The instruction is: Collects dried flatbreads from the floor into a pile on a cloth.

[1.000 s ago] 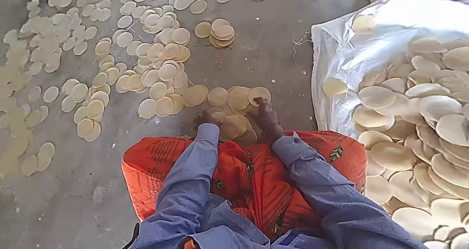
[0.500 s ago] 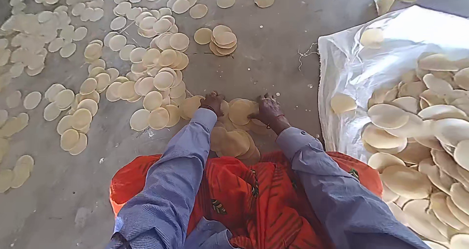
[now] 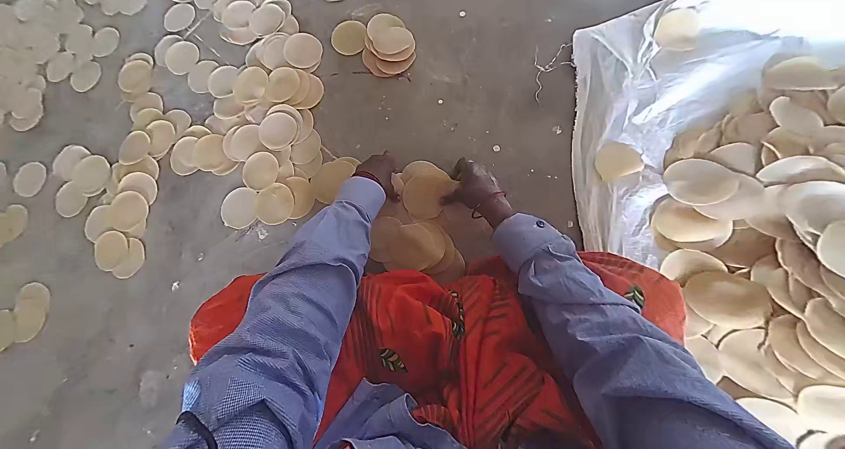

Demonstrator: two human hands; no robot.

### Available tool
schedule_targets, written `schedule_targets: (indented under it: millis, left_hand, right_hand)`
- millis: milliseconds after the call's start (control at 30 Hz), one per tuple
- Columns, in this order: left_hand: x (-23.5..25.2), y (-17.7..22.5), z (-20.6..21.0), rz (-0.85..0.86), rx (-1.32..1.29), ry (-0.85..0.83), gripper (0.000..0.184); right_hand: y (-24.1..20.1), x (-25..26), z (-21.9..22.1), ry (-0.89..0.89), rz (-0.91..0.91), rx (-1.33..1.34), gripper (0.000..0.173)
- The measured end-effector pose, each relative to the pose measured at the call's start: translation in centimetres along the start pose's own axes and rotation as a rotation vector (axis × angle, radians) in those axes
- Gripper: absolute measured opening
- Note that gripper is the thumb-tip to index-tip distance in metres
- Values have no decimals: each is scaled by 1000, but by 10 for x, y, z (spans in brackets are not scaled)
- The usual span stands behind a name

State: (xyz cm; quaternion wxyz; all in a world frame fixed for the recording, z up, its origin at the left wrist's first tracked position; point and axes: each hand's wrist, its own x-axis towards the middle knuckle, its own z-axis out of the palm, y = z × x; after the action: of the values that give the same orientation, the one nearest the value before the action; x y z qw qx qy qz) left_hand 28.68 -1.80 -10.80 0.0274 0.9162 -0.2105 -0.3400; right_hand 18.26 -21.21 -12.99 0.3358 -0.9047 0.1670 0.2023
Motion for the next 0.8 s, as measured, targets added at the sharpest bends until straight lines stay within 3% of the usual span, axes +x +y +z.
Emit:
schedule_targets:
  millis: [67,200,333,433,567,667,733,800]
  left_hand:
    - [-4,-4,0,-2,-11,-27,69]
    - [-31,-14,-15,-31,-112,38,55]
    - [-71,-24,-27,-43,-463,316,55]
    - [-109,-10,-19,25,-765,367,47]
    - [-130,5,21,23,-1026,196,34]
    - [-126,3,54,-204,-1236,188,28]
    - [-124,-5,59,-392,-1073,223,34]
    - [-119,-22,59,-380,-496,151,41]
  right_hand:
    - [11,3,-4,12,28,140,64]
    - [19,-13,-35,85,22,126,47]
    - [8,-43,-63,266,-22,161,40]
    - [-8,-71,-75,332,-102,333,34]
    - [-31,-108,-72,223,-237,693,24]
    - [-33,-111,-40,75,-238,789,23]
    - [-28,-103,-17,46,-157,602,33]
    - [-16,-94,-6,46,-50,373,49]
